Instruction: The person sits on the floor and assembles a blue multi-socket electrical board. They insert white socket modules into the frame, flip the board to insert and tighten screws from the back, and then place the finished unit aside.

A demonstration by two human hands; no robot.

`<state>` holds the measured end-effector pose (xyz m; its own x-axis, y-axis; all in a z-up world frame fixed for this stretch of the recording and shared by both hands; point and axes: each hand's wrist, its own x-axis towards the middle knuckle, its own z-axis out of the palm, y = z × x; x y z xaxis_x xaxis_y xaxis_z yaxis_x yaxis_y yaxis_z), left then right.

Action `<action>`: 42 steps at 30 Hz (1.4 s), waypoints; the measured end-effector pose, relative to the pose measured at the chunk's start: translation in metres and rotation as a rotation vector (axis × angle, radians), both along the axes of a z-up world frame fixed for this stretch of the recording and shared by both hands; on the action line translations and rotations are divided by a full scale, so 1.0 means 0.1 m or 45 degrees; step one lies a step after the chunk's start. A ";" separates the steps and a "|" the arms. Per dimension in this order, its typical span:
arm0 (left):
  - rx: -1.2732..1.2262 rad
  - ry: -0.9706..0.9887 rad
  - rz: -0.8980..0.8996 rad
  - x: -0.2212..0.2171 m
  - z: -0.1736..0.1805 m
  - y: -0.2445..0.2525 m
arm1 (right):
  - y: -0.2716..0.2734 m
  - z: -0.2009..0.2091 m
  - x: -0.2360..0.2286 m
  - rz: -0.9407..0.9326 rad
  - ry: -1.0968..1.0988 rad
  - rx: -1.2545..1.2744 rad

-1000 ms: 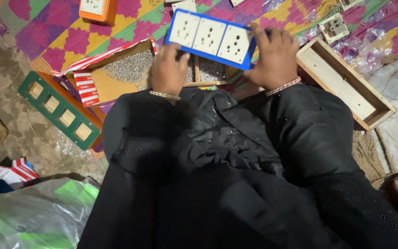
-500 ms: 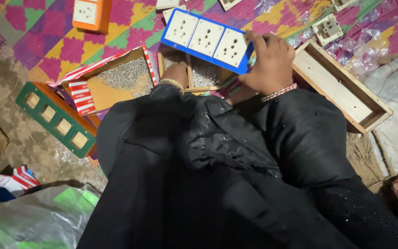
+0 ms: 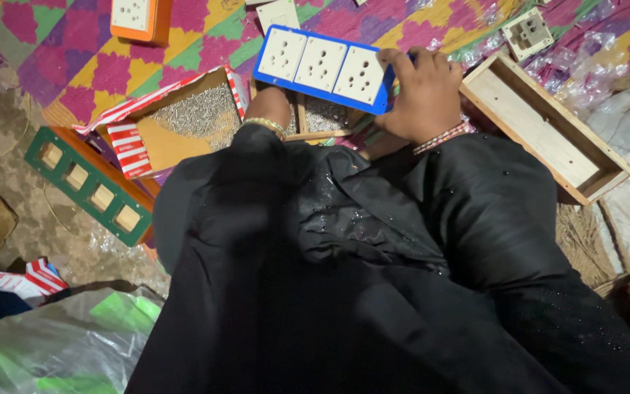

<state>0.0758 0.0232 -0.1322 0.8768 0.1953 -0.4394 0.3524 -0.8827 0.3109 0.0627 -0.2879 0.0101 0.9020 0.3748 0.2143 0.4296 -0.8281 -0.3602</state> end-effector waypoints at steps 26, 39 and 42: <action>0.270 0.156 0.253 0.58 -0.83 2.05 | 0.19 -0.01 -0.07 0.050 0.063 -0.156; 0.276 0.259 0.273 0.61 -0.67 1.82 | 0.20 -0.07 -0.01 0.111 0.055 -0.168; 0.286 0.252 0.284 0.36 -0.79 1.94 | 0.20 -0.09 0.01 0.107 0.035 -0.188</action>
<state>0.1113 0.2173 -0.2110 0.7045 0.4825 -0.5205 0.5774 -0.8161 0.0250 0.0632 -0.2675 0.0010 0.8710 0.4746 0.1272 0.4912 -0.8345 -0.2496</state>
